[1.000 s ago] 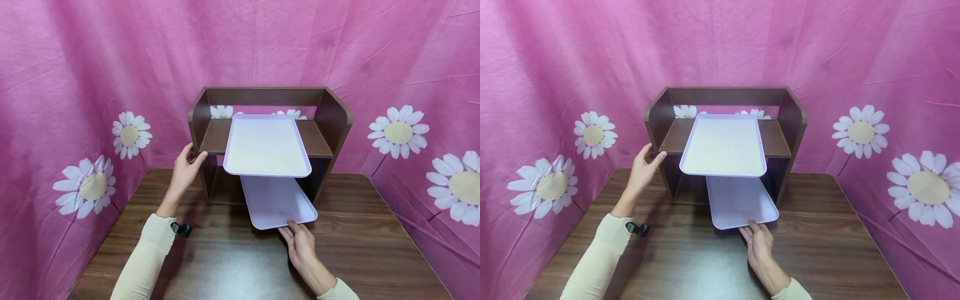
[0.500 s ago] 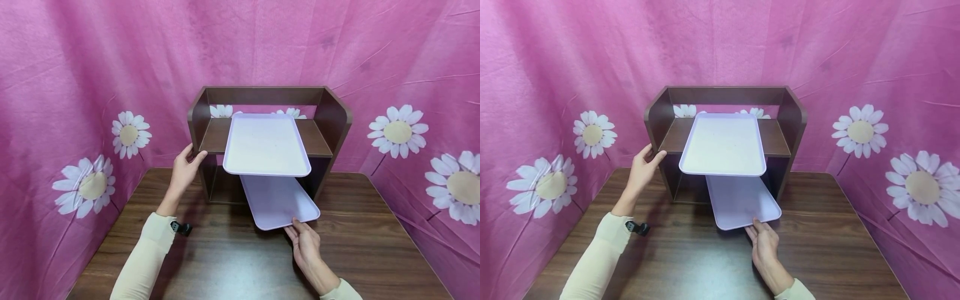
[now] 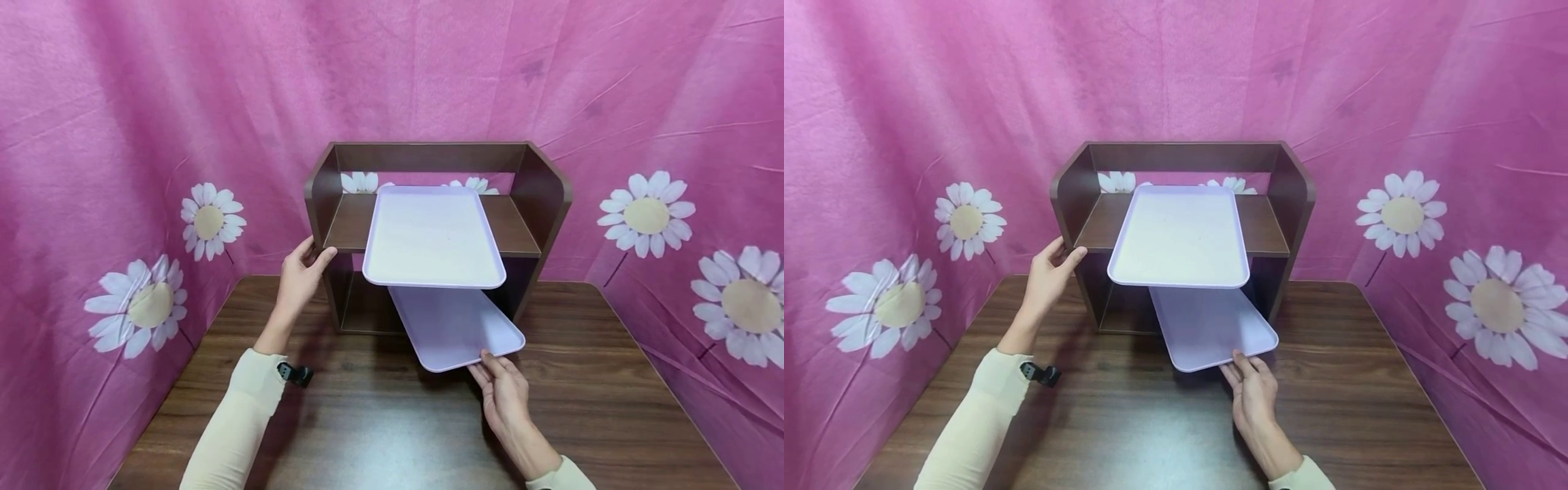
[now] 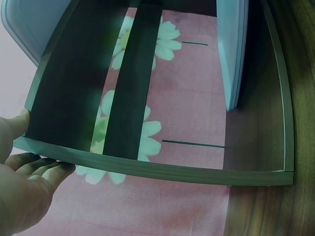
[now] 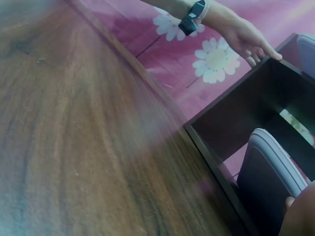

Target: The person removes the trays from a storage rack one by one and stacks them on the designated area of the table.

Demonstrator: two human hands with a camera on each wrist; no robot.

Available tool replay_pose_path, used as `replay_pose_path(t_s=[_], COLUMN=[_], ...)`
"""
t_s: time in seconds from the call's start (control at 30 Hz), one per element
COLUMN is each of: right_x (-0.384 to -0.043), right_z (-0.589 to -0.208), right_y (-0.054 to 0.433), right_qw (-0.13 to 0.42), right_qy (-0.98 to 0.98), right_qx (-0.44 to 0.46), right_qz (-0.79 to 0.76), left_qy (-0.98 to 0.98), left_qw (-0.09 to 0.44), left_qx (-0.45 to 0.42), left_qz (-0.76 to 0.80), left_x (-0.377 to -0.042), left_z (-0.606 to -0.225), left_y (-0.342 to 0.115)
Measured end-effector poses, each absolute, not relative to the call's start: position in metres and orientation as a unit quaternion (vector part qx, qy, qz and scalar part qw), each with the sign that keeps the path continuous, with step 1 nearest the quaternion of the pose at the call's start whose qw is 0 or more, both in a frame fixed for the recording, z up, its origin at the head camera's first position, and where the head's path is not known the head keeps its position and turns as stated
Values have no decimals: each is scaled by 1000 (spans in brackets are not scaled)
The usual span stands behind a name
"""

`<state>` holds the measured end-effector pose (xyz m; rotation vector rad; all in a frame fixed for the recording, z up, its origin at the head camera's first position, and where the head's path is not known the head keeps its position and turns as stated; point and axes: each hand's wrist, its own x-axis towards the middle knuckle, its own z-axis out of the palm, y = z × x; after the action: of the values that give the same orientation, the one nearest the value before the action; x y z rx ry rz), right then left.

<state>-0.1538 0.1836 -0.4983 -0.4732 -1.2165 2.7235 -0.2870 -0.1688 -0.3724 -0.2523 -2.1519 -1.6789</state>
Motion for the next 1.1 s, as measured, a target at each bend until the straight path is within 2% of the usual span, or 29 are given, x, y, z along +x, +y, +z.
replay_pose_path(t_s=[1.1], right_x=[-163], right_z=[-478], right_y=[210], right_qw=[81], right_qy=[-415], right_qx=[-93], right_qz=[901], left_qy=[-775], left_qw=[187], left_qx=[-82], left_qz=[-599], left_x=[-288], left_z=[-375], left_y=[-171])
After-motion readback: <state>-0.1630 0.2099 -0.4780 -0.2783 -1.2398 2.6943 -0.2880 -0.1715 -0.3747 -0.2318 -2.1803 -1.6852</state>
